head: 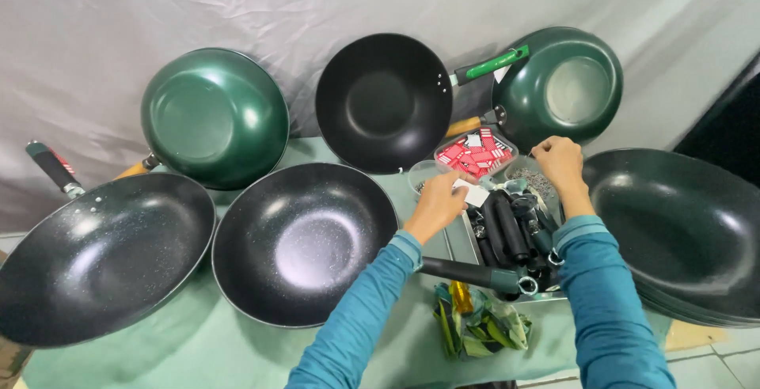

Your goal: Attaching handles to various pans using screws and a screwdriver on a table.

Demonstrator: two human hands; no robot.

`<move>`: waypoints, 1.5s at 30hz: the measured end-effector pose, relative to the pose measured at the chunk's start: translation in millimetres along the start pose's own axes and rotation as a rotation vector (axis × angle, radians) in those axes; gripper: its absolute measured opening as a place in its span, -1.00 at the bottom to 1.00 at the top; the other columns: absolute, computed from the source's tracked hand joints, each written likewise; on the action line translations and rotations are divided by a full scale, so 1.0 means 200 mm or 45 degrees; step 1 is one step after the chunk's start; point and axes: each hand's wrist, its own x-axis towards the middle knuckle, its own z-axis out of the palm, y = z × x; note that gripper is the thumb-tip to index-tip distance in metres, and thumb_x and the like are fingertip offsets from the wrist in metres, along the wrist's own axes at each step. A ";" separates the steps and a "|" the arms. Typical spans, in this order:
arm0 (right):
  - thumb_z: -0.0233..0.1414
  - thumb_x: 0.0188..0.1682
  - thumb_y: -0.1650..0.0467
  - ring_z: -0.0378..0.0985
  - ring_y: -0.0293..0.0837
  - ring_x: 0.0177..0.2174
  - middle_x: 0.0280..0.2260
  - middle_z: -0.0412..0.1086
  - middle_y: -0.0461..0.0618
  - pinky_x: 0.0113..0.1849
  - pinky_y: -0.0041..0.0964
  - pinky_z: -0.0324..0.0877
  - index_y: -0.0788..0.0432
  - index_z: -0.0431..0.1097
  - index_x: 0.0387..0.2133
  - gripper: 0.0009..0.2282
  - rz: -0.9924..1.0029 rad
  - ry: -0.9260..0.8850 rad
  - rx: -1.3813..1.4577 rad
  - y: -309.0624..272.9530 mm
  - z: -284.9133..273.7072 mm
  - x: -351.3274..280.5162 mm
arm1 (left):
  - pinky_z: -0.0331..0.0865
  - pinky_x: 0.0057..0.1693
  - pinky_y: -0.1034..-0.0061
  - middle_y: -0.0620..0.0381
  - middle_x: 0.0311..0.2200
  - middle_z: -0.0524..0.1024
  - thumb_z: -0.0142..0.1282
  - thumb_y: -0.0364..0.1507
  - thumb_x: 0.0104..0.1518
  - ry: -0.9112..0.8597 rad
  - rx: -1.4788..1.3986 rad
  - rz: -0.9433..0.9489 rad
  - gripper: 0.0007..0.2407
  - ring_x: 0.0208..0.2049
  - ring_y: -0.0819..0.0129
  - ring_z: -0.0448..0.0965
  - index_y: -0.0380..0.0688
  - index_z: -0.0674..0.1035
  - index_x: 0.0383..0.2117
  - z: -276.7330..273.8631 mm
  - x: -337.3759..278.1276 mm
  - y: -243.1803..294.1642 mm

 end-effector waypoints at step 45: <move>0.06 0.06 0.38 0.53 0.30 0.07 -0.06 0.57 0.39 0.06 0.30 0.29 0.32 0.59 -0.09 -0.72 0.165 -0.607 -0.636 0.35 0.63 0.19 | 0.44 0.18 -0.01 -0.34 -0.13 0.60 0.06 -0.52 0.16 0.083 0.231 0.170 -0.78 0.06 -0.27 0.56 -0.06 0.67 -0.12 0.24 0.55 -0.38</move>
